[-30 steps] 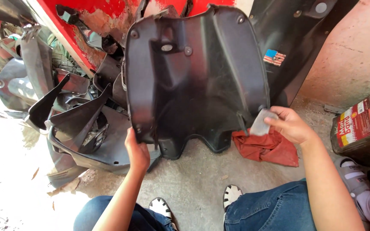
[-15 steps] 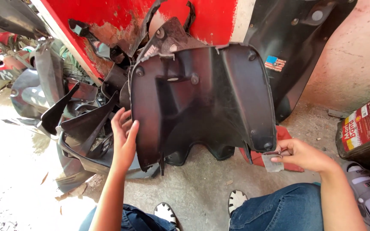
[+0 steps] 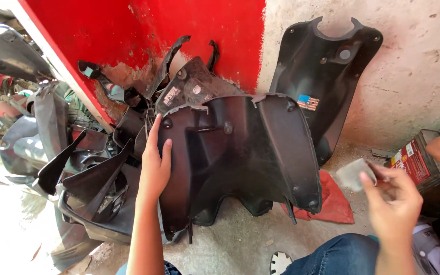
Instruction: The person sands a black motorcycle fairing with a sanding block. They hold the fairing with one hand and rub the sanding block over the surface with the other, working on different sections of the plastic part.
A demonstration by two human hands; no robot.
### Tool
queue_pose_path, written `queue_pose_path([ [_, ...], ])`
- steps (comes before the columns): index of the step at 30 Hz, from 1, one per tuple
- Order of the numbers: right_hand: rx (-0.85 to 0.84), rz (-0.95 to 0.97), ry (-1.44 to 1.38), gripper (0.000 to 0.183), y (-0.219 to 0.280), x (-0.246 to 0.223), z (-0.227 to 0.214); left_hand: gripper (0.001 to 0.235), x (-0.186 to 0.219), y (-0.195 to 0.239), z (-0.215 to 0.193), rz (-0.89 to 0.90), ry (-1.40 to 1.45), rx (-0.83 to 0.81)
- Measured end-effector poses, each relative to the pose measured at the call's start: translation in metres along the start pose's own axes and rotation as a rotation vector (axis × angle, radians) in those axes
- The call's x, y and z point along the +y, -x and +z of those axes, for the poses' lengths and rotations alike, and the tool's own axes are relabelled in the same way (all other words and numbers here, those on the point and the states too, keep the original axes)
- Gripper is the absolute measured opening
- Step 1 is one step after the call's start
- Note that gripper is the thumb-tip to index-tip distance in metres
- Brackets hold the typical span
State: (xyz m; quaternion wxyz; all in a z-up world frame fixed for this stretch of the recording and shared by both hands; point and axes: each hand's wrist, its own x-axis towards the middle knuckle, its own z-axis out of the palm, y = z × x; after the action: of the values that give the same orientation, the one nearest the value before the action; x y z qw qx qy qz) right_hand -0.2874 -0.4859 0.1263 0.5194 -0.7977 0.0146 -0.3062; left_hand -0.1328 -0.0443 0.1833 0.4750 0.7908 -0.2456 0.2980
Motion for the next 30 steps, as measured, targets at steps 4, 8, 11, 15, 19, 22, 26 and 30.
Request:
queue_pose_path([
  [4,0.279,-0.684,0.467,0.037,-0.016,-0.065,0.060,0.059,0.034,-0.006,0.002,-0.096,-0.296,0.033],
  [8,0.200,-0.798,0.707,0.048,-0.048,-0.047,0.101,0.059,0.037,-0.004,0.015,-0.217,-0.452,0.053],
  [11,0.114,-0.756,0.776,0.041,-0.054,-0.026,0.119,0.064,0.035,-0.006,0.019,-0.205,-0.606,0.092],
  [15,0.097,-0.720,0.767,0.042,-0.038,-0.024,0.130,0.095,0.050,-0.010,0.023,-0.251,-0.771,0.077],
  [19,0.088,-0.735,0.766,0.049,-0.040,-0.025,0.142,0.106,0.039,-0.005,0.023,-0.284,-0.720,0.120],
  [22,0.112,-0.701,0.768,0.053,-0.053,-0.038,0.140,0.098,0.038,-0.003,0.022,-0.247,-0.648,0.154],
  [26,0.191,-0.676,0.637,0.048,-0.052,-0.028,0.148,0.095,0.037,0.000,0.022,-0.231,-0.619,0.157],
  [30,0.181,-0.668,0.710,0.045,-0.058,-0.030,0.147,0.097,0.049,-0.005,0.015,-0.343,-0.581,0.116],
])
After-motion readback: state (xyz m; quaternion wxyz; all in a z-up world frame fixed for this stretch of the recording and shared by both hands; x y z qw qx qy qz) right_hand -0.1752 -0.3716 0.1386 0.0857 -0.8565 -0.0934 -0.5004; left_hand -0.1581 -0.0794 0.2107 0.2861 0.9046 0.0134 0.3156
